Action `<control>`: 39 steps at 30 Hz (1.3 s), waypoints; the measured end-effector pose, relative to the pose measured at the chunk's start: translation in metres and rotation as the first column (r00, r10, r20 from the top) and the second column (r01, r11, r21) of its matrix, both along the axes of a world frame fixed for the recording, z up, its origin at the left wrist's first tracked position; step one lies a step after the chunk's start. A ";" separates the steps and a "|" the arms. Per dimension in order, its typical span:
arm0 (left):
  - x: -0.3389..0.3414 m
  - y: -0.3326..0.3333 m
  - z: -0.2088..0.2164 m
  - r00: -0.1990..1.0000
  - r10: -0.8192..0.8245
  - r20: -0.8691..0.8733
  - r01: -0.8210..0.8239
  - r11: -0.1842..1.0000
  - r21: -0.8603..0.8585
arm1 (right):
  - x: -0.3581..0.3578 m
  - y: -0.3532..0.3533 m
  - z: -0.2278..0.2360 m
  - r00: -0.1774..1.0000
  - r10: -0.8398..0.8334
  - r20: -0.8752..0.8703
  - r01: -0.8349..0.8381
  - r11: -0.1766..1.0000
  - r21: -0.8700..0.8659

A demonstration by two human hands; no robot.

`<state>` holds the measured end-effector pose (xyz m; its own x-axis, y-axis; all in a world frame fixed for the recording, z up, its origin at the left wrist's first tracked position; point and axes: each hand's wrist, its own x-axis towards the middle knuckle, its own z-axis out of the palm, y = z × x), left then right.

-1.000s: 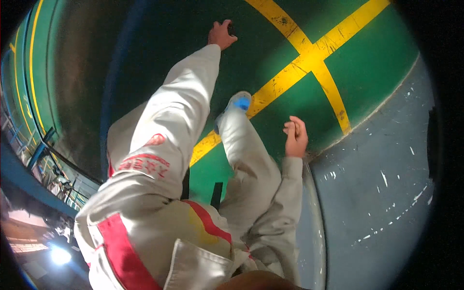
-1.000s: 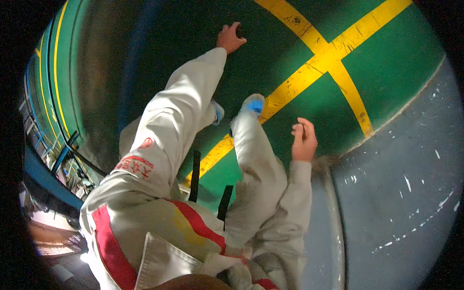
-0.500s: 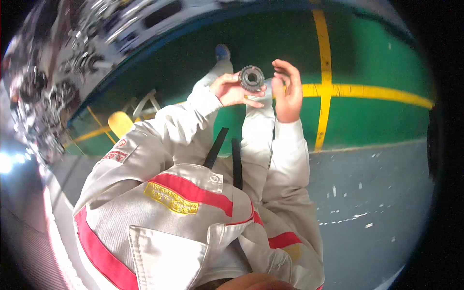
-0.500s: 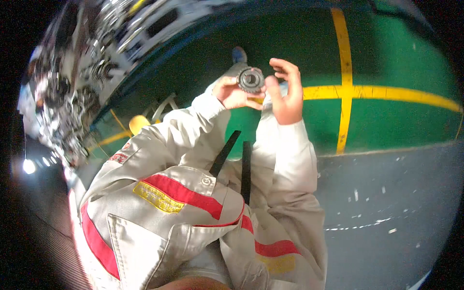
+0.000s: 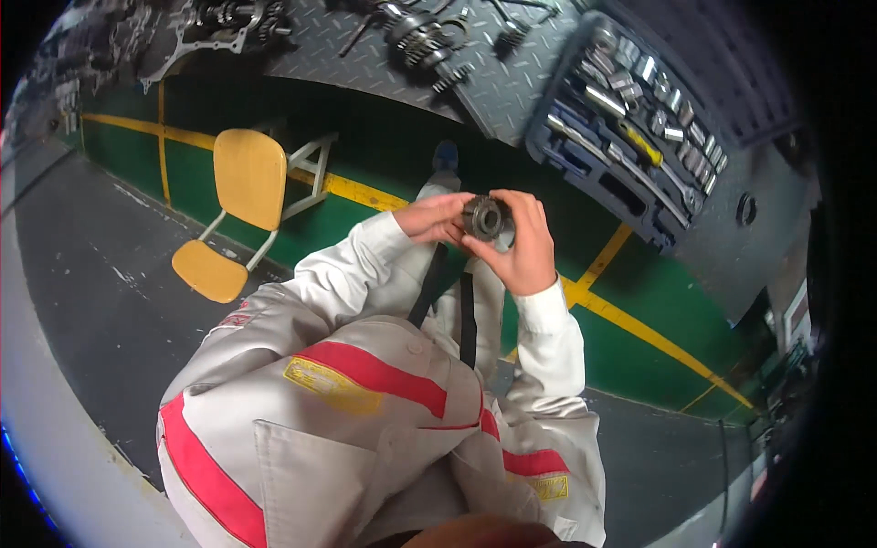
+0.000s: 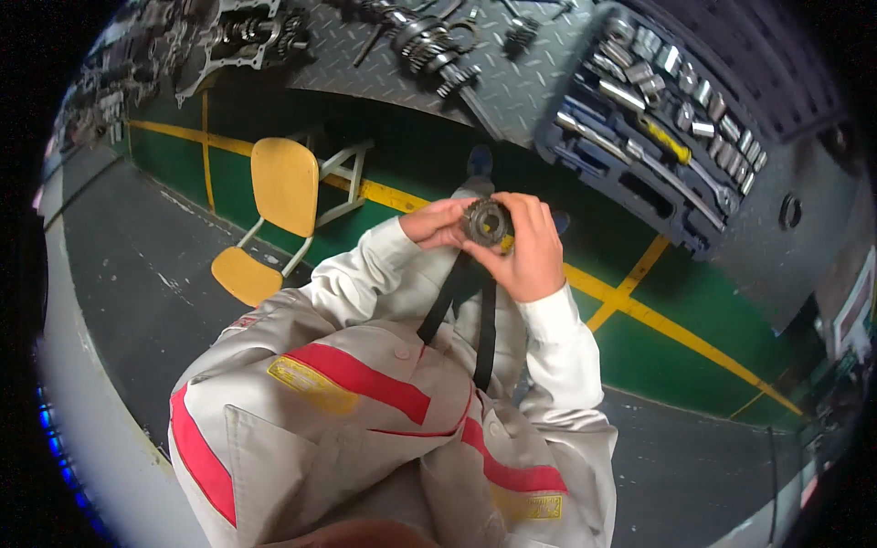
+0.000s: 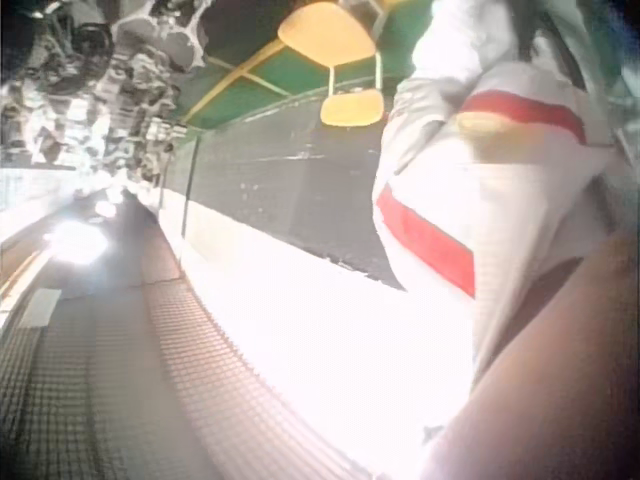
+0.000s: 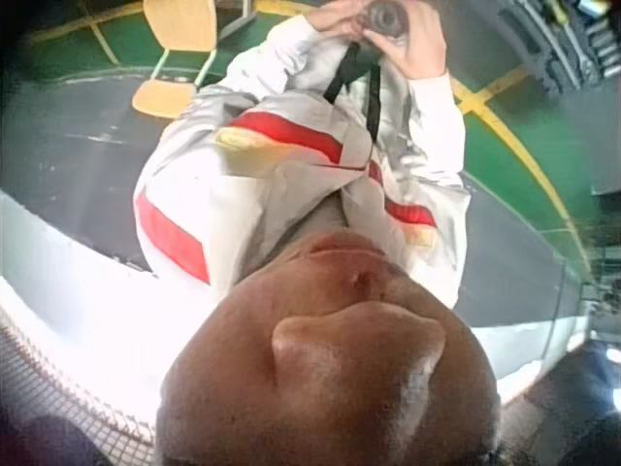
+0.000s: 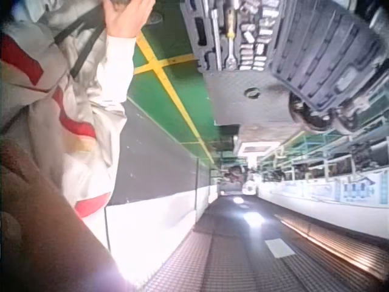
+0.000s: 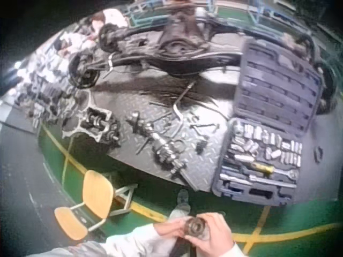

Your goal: The person handles a gearbox shaft assembly with various gears and synchros. The person pulls individual gear and sleeve components off the shaft by hand and places them onto the workbench one at a time.

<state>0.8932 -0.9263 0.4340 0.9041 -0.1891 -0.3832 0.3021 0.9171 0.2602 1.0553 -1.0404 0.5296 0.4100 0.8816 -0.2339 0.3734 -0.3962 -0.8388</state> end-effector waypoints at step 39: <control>0.104 0.239 -0.036 0.466 0.806 -0.364 -0.260 0.518 0.815 | 0.012 0.134 -0.109 0.979 0.166 0.116 -0.148 0.978 -0.146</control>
